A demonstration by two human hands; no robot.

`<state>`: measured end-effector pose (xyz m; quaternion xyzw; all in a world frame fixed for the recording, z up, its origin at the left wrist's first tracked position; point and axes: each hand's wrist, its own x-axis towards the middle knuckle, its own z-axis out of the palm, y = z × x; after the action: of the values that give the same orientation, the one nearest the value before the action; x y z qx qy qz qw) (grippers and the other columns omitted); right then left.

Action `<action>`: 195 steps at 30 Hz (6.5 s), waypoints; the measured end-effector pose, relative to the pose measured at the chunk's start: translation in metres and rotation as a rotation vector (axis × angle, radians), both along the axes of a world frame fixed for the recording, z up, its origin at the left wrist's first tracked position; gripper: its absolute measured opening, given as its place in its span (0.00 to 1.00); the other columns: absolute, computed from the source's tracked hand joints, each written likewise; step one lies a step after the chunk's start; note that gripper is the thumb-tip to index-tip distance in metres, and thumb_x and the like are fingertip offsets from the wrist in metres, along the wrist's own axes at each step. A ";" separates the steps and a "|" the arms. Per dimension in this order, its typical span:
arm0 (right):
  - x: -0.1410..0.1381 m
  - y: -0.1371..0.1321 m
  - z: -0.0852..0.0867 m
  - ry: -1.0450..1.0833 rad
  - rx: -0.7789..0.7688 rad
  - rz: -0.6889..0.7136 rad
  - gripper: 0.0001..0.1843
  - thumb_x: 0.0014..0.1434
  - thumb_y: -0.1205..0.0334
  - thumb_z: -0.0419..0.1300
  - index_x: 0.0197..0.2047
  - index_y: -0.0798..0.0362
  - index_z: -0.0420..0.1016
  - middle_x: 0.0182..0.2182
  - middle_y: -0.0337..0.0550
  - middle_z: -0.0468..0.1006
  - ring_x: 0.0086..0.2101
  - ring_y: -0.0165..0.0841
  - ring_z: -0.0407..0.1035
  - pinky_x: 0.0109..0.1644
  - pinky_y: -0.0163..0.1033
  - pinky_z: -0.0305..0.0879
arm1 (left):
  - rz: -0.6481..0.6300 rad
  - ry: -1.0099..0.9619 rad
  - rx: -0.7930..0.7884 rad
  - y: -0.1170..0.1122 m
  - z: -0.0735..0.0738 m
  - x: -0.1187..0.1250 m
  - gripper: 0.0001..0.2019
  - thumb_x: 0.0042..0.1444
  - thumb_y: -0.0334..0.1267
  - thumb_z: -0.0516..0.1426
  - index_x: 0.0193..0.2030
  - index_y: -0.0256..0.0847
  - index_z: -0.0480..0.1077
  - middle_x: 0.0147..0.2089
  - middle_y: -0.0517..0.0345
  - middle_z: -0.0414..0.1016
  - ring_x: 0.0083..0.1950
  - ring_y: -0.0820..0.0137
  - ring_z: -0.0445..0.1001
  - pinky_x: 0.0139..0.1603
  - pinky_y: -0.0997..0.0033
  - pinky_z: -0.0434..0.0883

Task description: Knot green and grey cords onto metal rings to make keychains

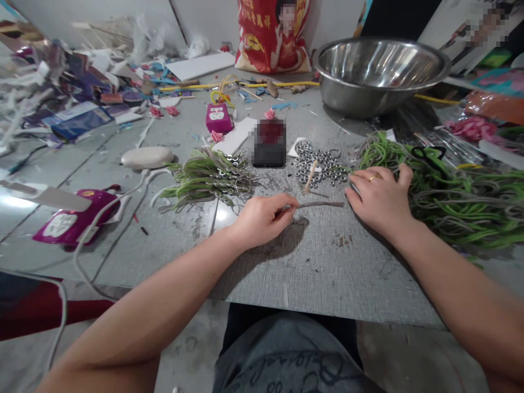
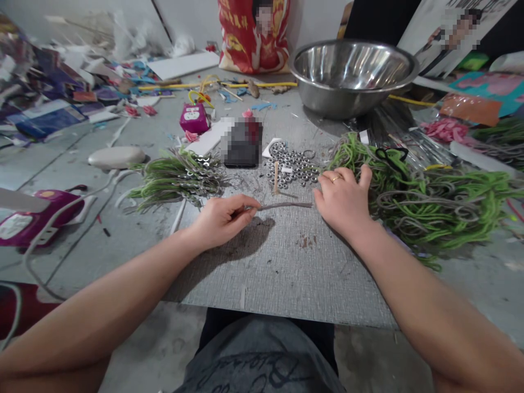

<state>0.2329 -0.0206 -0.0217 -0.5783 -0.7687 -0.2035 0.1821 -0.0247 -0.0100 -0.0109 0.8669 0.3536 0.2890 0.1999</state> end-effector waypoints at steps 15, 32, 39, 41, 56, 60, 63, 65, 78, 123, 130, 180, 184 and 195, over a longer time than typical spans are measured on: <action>-0.056 -0.040 0.017 0.256 -0.136 0.800 0.26 0.57 0.66 0.54 0.59 0.54 0.61 0.52 0.48 0.72 0.52 0.40 0.59 0.53 0.52 0.59 | -0.176 -0.016 -0.202 -0.005 0.001 0.004 0.20 0.54 0.36 0.52 0.54 0.36 0.65 0.32 0.59 0.78 0.27 0.76 0.74 0.29 0.79 0.69; -0.057 -0.044 0.020 0.148 -0.113 0.794 0.20 0.57 0.66 0.54 0.53 0.53 0.69 0.50 0.42 0.74 0.59 0.40 0.53 0.61 0.54 0.47 | -0.296 -0.218 -0.265 -0.005 0.001 0.006 0.16 0.51 0.31 0.54 0.48 0.40 0.69 0.41 0.56 0.78 0.39 0.71 0.77 0.40 0.74 0.74; -0.056 -0.045 0.018 0.141 -0.181 0.791 0.31 0.59 0.62 0.51 0.65 0.44 0.49 0.58 0.43 0.66 0.61 0.41 0.50 0.62 0.56 0.44 | -0.269 -0.205 -0.107 -0.005 -0.002 0.006 0.10 0.58 0.34 0.51 0.41 0.41 0.73 0.36 0.56 0.76 0.35 0.75 0.74 0.37 0.75 0.72; -0.054 -0.041 0.013 0.195 -0.157 0.734 0.39 0.60 0.61 0.49 0.68 0.47 0.30 0.61 0.49 0.60 0.62 0.41 0.49 0.61 0.57 0.45 | -0.186 -0.259 -0.055 -0.005 0.000 0.005 0.10 0.58 0.37 0.52 0.38 0.42 0.74 0.36 0.56 0.73 0.33 0.76 0.72 0.36 0.75 0.71; -0.027 -0.010 0.004 0.418 -0.181 0.373 0.10 0.61 0.60 0.51 0.34 0.49 0.72 0.27 0.40 0.78 0.27 0.33 0.70 0.33 0.39 0.63 | 0.212 -0.679 -0.351 0.009 0.003 -0.003 0.14 0.56 0.50 0.54 0.37 0.43 0.75 0.31 0.59 0.71 0.20 0.82 0.62 0.19 0.77 0.63; -0.005 0.006 -0.005 0.607 -0.135 0.085 0.07 0.57 0.61 0.54 0.34 0.50 0.72 0.31 0.43 0.78 0.32 0.36 0.72 0.34 0.41 0.65 | 0.274 -0.803 -0.434 0.014 0.004 -0.004 0.15 0.55 0.50 0.54 0.37 0.41 0.72 0.22 0.63 0.69 0.17 0.81 0.61 0.15 0.79 0.60; 0.018 0.021 -0.014 0.789 -0.082 -0.088 0.08 0.57 0.59 0.52 0.35 0.50 0.71 0.24 0.41 0.75 0.25 0.34 0.68 0.30 0.41 0.64 | 0.286 -0.814 -0.474 0.015 0.007 -0.005 0.14 0.56 0.50 0.54 0.36 0.40 0.71 0.19 0.65 0.67 0.16 0.80 0.61 0.14 0.79 0.60; 0.030 0.030 -0.019 0.874 -0.039 -0.169 0.08 0.57 0.59 0.52 0.35 0.51 0.71 0.23 0.40 0.73 0.24 0.33 0.67 0.30 0.40 0.64 | 0.280 -0.831 -0.499 0.016 0.007 -0.004 0.14 0.55 0.49 0.55 0.36 0.40 0.71 0.19 0.65 0.68 0.16 0.80 0.62 0.14 0.79 0.60; -0.005 0.007 0.002 0.370 0.081 0.023 0.07 0.56 0.64 0.53 0.34 0.48 0.72 0.38 0.44 0.78 0.47 0.42 0.67 0.53 0.56 0.54 | 0.167 -0.929 -0.633 0.013 0.009 0.000 0.10 0.51 0.44 0.59 0.31 0.39 0.74 0.20 0.63 0.71 0.16 0.82 0.62 0.15 0.81 0.58; 0.026 0.090 0.022 -0.086 -0.460 -0.254 0.17 0.51 0.67 0.53 0.42 0.53 0.76 0.38 0.51 0.78 0.37 0.44 0.70 0.36 0.45 0.63 | 0.359 0.155 -0.089 0.004 0.020 -0.004 0.20 0.54 0.38 0.52 0.12 0.39 0.57 0.12 0.65 0.48 0.17 0.78 0.45 0.21 0.73 0.45; 0.036 0.091 0.033 -0.067 -0.496 -0.248 0.14 0.48 0.67 0.55 0.38 0.49 0.77 0.36 0.45 0.79 0.36 0.41 0.71 0.37 0.43 0.64 | 0.234 0.072 0.034 0.001 0.018 -0.004 0.14 0.56 0.37 0.50 0.21 0.37 0.65 0.21 0.61 0.61 0.24 0.76 0.60 0.26 0.74 0.56; -0.040 0.026 0.079 1.717 -0.131 0.276 0.06 0.54 0.68 0.53 0.26 0.51 0.62 0.21 0.34 0.71 0.16 0.25 0.64 0.19 0.34 0.63 | -0.037 -0.178 -0.478 -0.003 0.024 0.025 0.12 0.58 0.38 0.50 0.45 0.36 0.67 0.36 0.53 0.76 0.31 0.75 0.71 0.32 0.74 0.69; -0.037 0.027 0.066 1.785 -0.169 0.247 0.07 0.54 0.67 0.54 0.25 0.52 0.61 0.21 0.34 0.71 0.17 0.25 0.64 0.19 0.34 0.63 | -0.161 -0.208 -0.734 -0.001 0.024 0.033 0.08 0.57 0.35 0.51 0.29 0.37 0.68 0.28 0.58 0.75 0.23 0.79 0.68 0.26 0.78 0.68; -0.053 0.001 0.034 1.328 -0.881 0.494 0.09 0.50 0.55 0.63 0.27 0.52 0.72 0.19 0.34 0.70 0.19 0.24 0.63 0.23 0.32 0.62 | -0.248 -0.541 -1.168 0.002 0.016 0.028 0.07 0.55 0.35 0.56 0.30 0.34 0.68 0.25 0.61 0.75 0.22 0.81 0.71 0.26 0.81 0.70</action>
<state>0.1803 -0.0197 0.0124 -0.4110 -0.6155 0.5448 0.3942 0.0036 -0.0078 0.0051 0.5465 0.2872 0.2322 0.7516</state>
